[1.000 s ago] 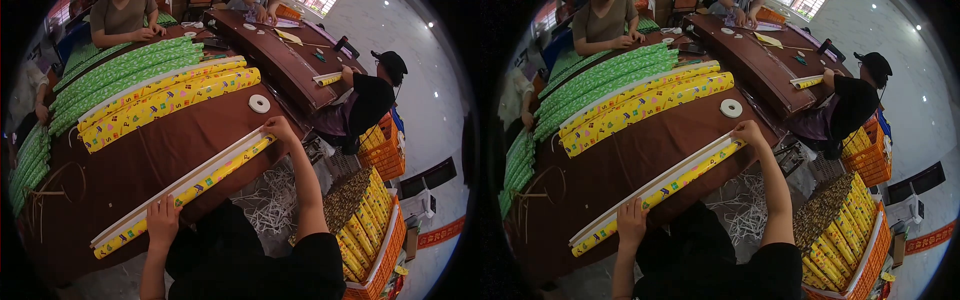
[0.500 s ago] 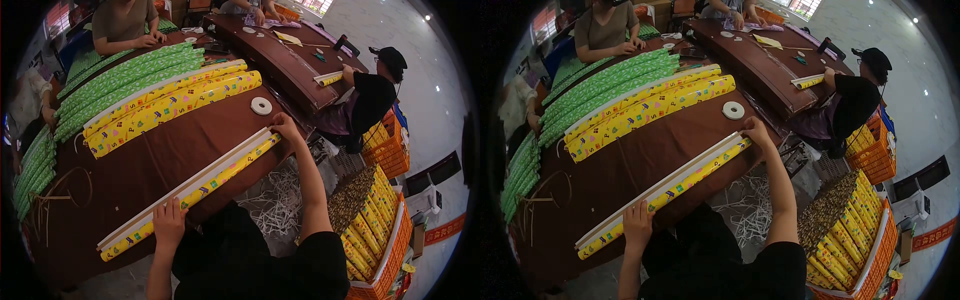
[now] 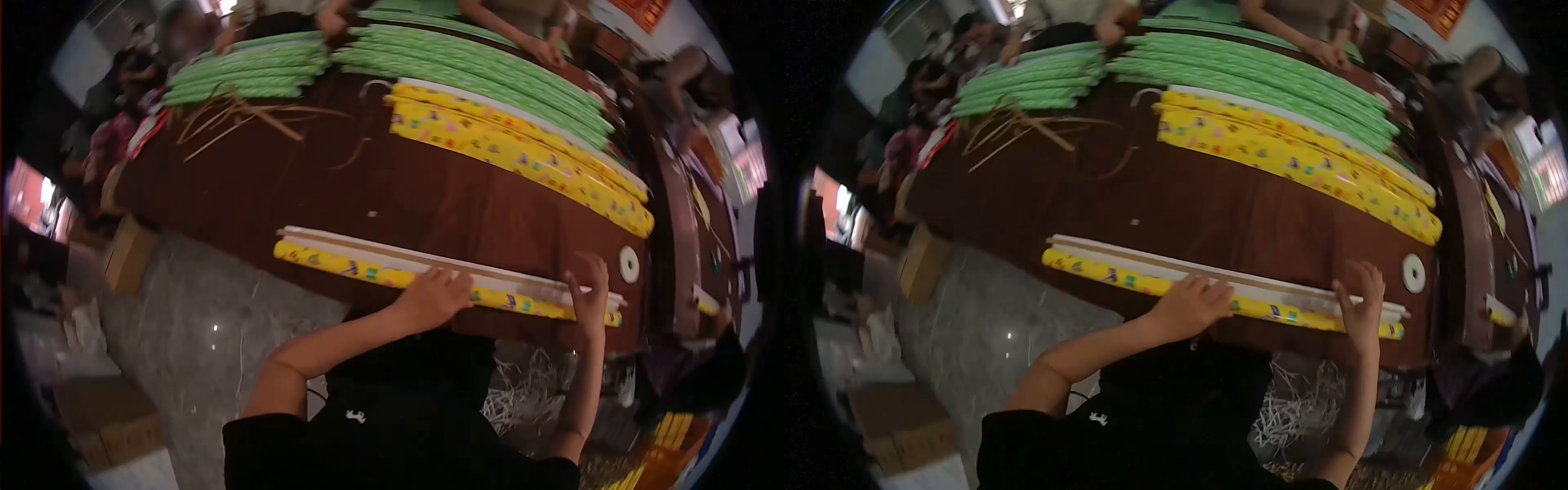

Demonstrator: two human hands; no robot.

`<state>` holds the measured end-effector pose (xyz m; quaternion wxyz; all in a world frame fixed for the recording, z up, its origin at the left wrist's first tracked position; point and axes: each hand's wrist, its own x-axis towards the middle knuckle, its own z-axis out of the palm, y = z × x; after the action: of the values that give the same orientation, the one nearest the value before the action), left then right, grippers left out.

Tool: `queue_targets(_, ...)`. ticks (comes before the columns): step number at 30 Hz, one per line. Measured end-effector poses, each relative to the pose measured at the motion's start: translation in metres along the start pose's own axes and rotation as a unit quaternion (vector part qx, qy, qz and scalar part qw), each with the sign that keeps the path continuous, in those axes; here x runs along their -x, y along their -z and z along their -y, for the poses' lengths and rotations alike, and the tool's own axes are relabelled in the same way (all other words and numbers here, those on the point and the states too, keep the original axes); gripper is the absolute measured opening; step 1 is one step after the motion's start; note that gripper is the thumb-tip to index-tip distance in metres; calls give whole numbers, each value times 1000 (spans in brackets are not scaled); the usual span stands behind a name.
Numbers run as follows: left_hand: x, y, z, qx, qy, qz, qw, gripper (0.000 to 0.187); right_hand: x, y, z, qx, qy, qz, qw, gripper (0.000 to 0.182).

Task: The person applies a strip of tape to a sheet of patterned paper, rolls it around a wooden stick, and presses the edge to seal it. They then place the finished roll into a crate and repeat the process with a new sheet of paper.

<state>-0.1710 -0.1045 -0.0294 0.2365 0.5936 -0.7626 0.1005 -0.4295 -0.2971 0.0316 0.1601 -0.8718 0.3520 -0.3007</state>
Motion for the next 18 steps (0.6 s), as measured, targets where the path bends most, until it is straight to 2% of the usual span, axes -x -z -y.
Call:
queue_targets(1,0,-1,1,-14,-20,-36,999,40,-5,-12,18,30,26,55,998,37)
queue_targets(3,2,-5,-1,-9,-4,-43,999,40,-15,-33,35,23,69,169,983,45)
queue_targets(4,3,-4,-3,2,11,-34,999,39,-20,-40,46,28,72,220,972,48)
queue_targets(5,4,-4,-4,-8,23,-36,999,39,-28,-43,53,23,86,224,970,48)
queue_targets(7,5,-6,-5,-11,6,-40,999,41,-38,-48,63,63,68,352,931,50)
queue_targets(8,7,-6,-6,-22,4,-39,999,42,-40,-53,62,14,107,319,942,38)
queue_targets(9,8,-6,-7,-28,8,-39,999,42,-42,-56,60,10,113,319,941,38)
queue_targets(11,8,-6,-7,-17,8,-50,999,44,-47,-66,57,-115,59,397,909,23)
queue_targets(13,8,-10,-6,-3,12,-67,998,48,-51,-66,60,-81,112,390,910,20)
queue_targets(14,9,-15,-3,-10,2,-64,998,50,-50,-66,59,-89,96,389,912,21)
queue_targets(15,6,-8,-3,0,-1,-100,995,47,-50,-66,60,-96,79,388,913,22)
queue_targets(16,7,-10,-2,0,-1,-84,996,46,-53,-66,60,-101,92,383,914,22)
queue_targets(17,8,-13,-3,5,-1,-68,998,45,-54,-63,59,-89,63,411,905,19)
queue_targets(18,8,-12,-3,6,2,-89,996,43,-55,-61,59,-75,31,437,896,18)
